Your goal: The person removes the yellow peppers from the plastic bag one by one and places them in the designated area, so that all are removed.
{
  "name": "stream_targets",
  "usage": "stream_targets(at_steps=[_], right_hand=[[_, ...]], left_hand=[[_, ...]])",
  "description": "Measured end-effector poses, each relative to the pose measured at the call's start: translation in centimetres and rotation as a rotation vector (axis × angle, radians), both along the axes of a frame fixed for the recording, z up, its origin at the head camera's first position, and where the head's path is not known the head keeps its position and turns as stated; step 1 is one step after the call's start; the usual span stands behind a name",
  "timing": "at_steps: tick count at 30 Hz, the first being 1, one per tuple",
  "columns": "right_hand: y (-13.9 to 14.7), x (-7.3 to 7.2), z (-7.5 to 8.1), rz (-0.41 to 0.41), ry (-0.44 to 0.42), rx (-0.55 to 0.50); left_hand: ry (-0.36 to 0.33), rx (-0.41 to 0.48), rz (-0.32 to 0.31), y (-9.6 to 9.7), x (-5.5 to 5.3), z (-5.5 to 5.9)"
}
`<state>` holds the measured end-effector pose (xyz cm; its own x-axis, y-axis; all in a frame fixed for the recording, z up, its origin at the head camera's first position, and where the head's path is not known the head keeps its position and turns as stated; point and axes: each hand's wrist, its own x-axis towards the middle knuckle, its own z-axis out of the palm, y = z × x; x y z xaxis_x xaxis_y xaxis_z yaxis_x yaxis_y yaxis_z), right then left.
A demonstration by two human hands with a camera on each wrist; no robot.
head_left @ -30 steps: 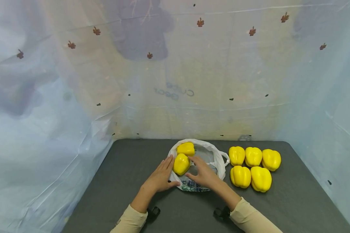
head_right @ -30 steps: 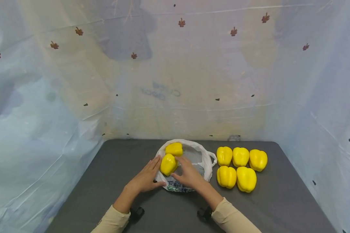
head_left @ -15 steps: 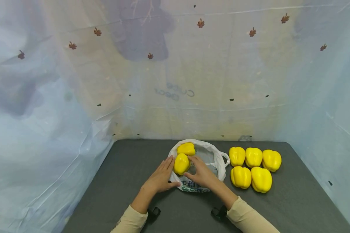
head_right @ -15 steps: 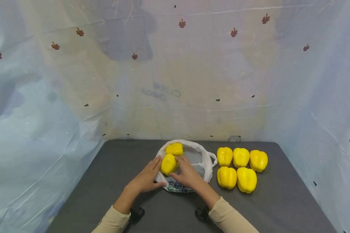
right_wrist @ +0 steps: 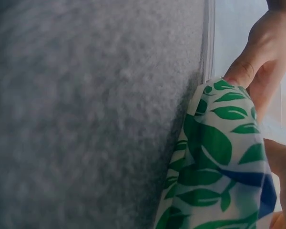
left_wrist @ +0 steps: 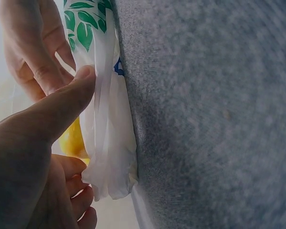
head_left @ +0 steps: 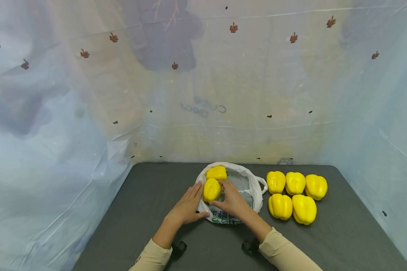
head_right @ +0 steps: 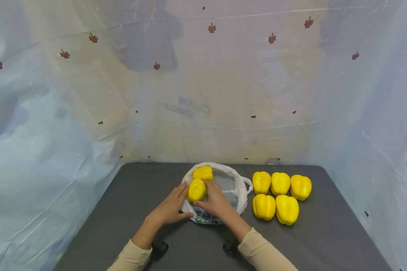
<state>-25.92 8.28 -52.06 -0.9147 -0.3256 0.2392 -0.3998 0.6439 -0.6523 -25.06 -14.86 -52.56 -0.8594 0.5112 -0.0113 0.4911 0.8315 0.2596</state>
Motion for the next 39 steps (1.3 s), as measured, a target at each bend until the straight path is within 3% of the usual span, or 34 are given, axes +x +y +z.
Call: stream_targets(at_steps=[14,39], right_hand=[[-0.9,-0.1,0.2,-0.056,0.026,0.047],[1.4,0.6,0.5,0.021,-0.042,0.021]], left_hand=[[0.008,-0.004,0.003,0.1,0.0,0.0],[-0.03,0.013,0.012,0.0,0.0,0.0]])
